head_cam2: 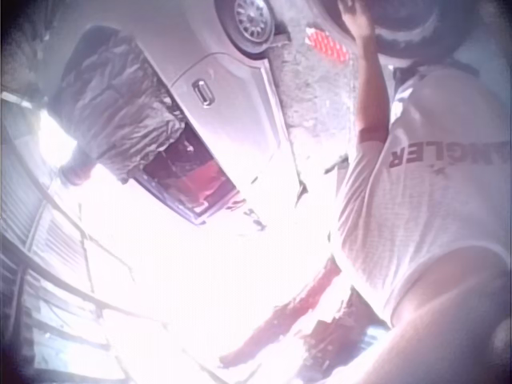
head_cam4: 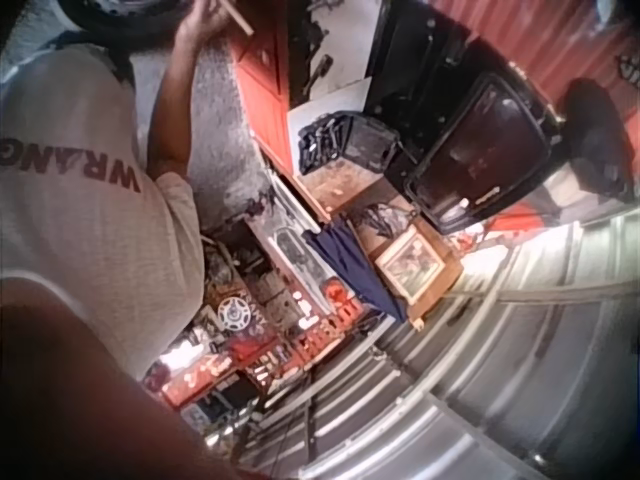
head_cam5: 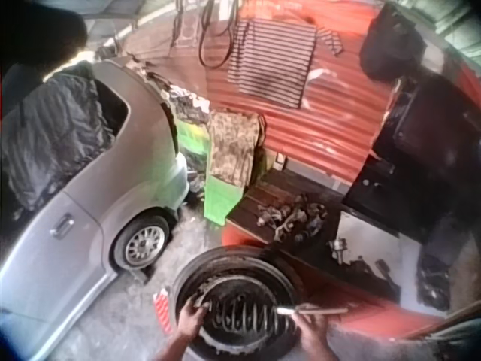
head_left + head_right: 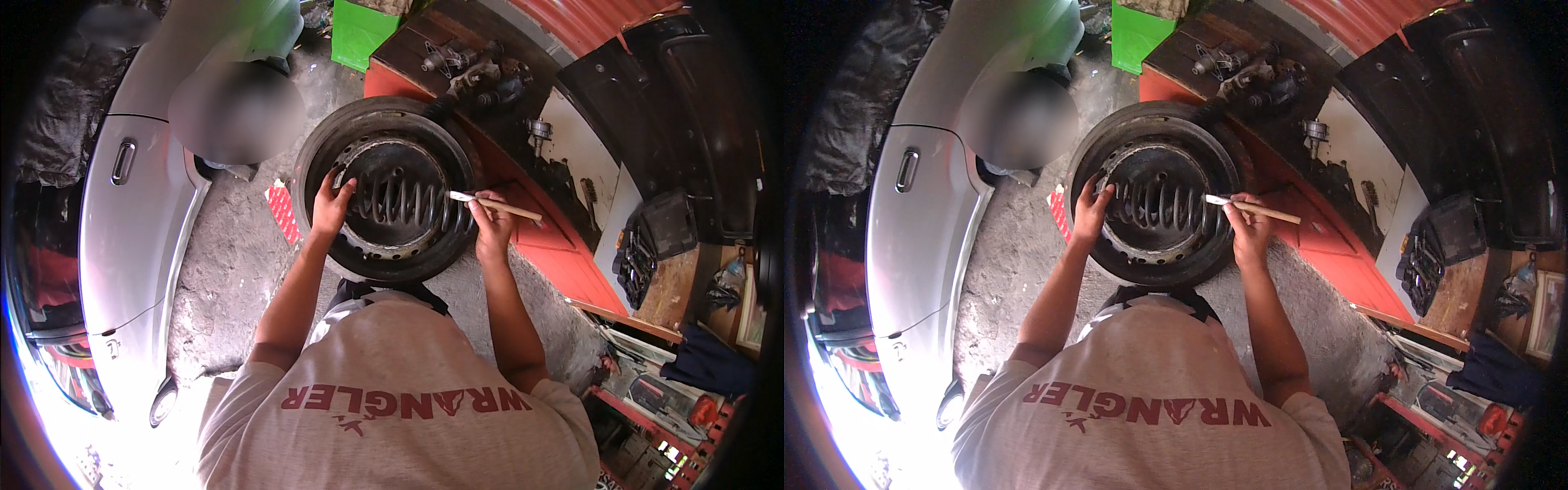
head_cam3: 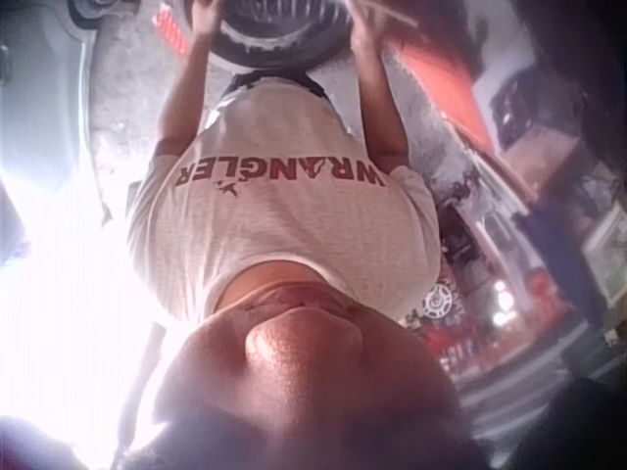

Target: The person scrubs a metal suspension spring with a small brush, rotating the spring to reach different coils. The spring is held in place on a tire rim while the person works around its circumference.

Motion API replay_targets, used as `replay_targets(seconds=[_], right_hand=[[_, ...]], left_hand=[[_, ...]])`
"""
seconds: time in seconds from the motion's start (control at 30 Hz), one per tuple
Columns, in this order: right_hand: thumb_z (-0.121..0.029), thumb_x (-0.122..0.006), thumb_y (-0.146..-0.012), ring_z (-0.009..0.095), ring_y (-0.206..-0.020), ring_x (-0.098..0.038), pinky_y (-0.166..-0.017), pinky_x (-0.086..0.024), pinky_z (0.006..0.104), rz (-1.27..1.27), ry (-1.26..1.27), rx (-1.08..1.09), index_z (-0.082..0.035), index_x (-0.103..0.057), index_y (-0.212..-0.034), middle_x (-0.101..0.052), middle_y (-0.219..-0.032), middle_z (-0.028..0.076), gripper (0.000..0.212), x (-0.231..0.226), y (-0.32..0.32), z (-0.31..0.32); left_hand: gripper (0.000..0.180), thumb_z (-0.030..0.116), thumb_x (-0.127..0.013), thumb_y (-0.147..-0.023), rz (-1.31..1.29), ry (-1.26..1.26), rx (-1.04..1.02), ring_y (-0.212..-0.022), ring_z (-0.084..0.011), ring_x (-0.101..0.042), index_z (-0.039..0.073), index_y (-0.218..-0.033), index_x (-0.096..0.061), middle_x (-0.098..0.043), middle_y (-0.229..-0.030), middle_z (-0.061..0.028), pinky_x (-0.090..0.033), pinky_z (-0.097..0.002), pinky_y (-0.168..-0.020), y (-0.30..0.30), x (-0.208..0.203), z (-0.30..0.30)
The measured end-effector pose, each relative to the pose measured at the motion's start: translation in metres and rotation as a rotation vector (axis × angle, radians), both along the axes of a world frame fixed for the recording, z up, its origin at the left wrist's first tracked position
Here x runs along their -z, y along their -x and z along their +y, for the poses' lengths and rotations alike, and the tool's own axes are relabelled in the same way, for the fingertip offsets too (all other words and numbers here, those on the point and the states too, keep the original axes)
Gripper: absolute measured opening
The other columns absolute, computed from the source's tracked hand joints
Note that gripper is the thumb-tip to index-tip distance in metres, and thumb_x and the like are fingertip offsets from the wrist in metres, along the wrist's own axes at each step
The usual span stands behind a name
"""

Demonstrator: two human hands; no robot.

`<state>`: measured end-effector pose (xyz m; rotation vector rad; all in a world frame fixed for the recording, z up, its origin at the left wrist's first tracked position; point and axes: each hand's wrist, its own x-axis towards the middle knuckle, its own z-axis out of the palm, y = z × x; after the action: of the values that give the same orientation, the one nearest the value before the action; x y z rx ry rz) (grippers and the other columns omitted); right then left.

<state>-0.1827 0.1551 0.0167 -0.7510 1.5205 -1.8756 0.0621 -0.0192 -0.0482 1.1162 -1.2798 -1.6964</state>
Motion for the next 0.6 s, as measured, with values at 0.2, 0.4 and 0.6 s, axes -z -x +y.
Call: replay_targets(seconds=[0.2,0.4,0.6], right_hand=[[-0.001,-0.07,-0.089,0.008,-0.092,-0.06,-0.082,-0.046,0.0227,0.09,-0.143,-0.066,0.001,-0.063,-0.106,-0.065,-0.1,0.004,0.018,-0.003,-0.002,0.014],[-0.004,-0.073,-0.087,0.017,-0.096,-0.063,-0.089,-0.048,0.0307,0.274,-0.261,-0.079,0.0,-0.066,-0.101,-0.068,-0.095,0.006,0.016,-0.02,-0.015,0.009],[-0.007,-0.073,-0.083,0.028,-0.109,-0.061,-0.099,-0.045,0.0425,0.751,-0.321,-0.436,-0.005,-0.07,-0.094,-0.069,-0.097,0.006,0.012,-0.037,-0.003,-0.012]], left_hand=[[0.064,0.024,-0.072,-0.092,-0.199,-0.031,0.045,-0.104,-0.0186,-0.064,-0.005,-0.141,-0.044,-0.065,-0.12,-0.0148,-0.052,-0.031,-0.088,0.009,0.016,-0.008],[0.06,0.016,-0.073,-0.09,-0.042,-0.111,0.016,-0.104,-0.0189,-0.064,-0.004,-0.14,-0.047,-0.065,-0.12,-0.0144,-0.052,-0.0321,-0.09,0.014,0.024,-0.002],[0.057,0.012,-0.071,-0.091,0.006,-0.027,-0.013,-0.106,-0.0203,-0.064,-0.003,-0.14,-0.046,-0.064,-0.123,-0.0148,-0.052,-0.0332,-0.093,0.018,0.018,0.001]])
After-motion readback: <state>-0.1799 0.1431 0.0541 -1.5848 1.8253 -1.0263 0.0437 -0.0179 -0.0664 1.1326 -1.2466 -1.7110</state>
